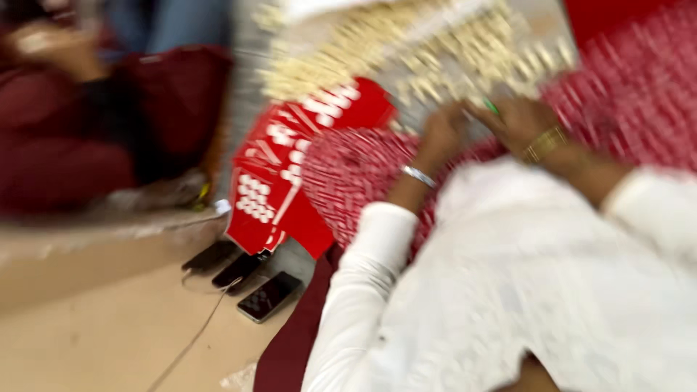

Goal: The person sits on the floor and shapes small white clay pieces by hand, using a small green handheld tool to press and form each piece, then sets the finished piece on a round board or among the pile. They repeatedly pick up raw pieces from a sack and pile on the floor and work them one at a time.

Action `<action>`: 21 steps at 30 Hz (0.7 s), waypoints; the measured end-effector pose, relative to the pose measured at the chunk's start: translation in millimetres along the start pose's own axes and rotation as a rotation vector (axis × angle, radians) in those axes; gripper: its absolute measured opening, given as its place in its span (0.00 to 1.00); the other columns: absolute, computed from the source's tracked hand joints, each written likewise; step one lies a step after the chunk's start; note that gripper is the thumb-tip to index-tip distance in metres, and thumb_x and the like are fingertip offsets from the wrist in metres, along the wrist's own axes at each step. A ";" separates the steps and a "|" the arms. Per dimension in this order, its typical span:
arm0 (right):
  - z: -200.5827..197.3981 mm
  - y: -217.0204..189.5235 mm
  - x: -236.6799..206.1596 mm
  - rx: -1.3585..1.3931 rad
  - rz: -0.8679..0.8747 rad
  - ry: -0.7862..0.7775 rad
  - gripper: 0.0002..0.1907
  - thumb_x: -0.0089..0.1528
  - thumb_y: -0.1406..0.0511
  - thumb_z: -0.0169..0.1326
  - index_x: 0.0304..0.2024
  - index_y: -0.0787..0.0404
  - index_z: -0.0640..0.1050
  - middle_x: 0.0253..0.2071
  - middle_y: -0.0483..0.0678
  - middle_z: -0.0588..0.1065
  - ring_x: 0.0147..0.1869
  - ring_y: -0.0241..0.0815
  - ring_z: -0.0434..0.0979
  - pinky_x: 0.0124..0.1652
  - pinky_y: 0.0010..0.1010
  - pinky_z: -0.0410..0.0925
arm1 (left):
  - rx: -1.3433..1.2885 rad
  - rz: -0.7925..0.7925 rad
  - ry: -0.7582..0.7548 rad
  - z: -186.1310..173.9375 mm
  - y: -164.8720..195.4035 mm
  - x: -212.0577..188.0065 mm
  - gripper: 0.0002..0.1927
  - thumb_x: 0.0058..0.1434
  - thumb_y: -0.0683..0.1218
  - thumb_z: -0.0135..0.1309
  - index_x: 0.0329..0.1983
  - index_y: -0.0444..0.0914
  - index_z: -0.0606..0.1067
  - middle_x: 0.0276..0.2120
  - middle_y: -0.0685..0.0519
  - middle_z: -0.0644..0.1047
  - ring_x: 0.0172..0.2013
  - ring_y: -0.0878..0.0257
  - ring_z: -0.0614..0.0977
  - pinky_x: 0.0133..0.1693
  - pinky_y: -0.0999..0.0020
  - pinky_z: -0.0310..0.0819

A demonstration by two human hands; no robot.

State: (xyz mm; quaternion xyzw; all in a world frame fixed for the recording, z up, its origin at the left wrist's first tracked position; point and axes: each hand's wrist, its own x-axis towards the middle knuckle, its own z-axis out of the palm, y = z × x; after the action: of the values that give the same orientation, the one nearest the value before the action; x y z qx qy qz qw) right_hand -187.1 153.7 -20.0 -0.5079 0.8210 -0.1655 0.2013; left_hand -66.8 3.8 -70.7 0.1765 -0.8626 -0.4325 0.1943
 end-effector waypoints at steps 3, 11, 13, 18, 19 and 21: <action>14.7 -1.9 -4.9 0.119 0.036 0.279 0.35 0.74 0.41 0.44 0.34 0.64 0.79 0.29 0.62 0.76 0.34 0.64 0.77 0.34 0.52 0.69 | 0.063 -0.083 0.041 -5.6 1.0 -10.2 0.11 0.66 0.36 0.47 0.48 0.35 0.78 0.34 0.44 0.81 0.35 0.54 0.85 0.40 0.62 0.81; 35.1 4.4 2.2 0.261 -0.064 0.350 0.37 0.77 0.41 0.45 0.30 0.64 0.76 0.26 0.58 0.74 0.31 0.59 0.76 0.33 0.50 0.68 | 0.251 0.234 0.124 -15.1 28.7 -13.4 0.13 0.63 0.33 0.51 0.50 0.34 0.74 0.39 0.44 0.76 0.41 0.46 0.79 0.44 0.56 0.76; 34.7 7.5 2.7 0.260 -0.032 0.348 0.36 0.76 0.41 0.45 0.31 0.64 0.76 0.25 0.58 0.74 0.30 0.59 0.76 0.31 0.50 0.68 | 0.284 0.247 0.133 -12.7 29.1 -10.6 0.13 0.64 0.34 0.51 0.52 0.35 0.74 0.39 0.46 0.76 0.40 0.50 0.80 0.43 0.58 0.76; 30.1 10.5 -5.6 0.242 -0.077 0.383 0.36 0.76 0.40 0.46 0.31 0.64 0.76 0.24 0.58 0.73 0.28 0.59 0.75 0.29 0.48 0.67 | -0.186 -0.041 -0.040 -13.3 18.1 -8.6 0.09 0.70 0.35 0.50 0.51 0.32 0.76 0.36 0.51 0.78 0.32 0.66 0.80 0.34 0.71 0.77; 28.3 9.6 -7.2 0.235 -0.069 0.380 0.36 0.75 0.40 0.47 0.32 0.64 0.76 0.22 0.58 0.73 0.27 0.59 0.75 0.28 0.48 0.67 | -0.259 -0.067 -0.065 -14.5 16.4 -8.0 0.08 0.71 0.35 0.50 0.51 0.31 0.76 0.36 0.52 0.78 0.31 0.68 0.79 0.33 0.73 0.76; 22.7 7.5 -5.9 0.232 -0.061 0.392 0.37 0.74 0.39 0.47 0.31 0.65 0.76 0.21 0.58 0.72 0.25 0.58 0.75 0.27 0.47 0.67 | -0.303 -0.078 -0.098 -18.5 14.7 -2.7 0.08 0.71 0.36 0.50 0.51 0.30 0.75 0.36 0.53 0.77 0.30 0.71 0.78 0.32 0.75 0.76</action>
State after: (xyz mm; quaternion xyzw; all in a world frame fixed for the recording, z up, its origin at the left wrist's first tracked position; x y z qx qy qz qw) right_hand -179.2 160.7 -42.2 -0.4640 0.8043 -0.3601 0.0899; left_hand -57.4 0.8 -49.0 0.1574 -0.7884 -0.5730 0.1593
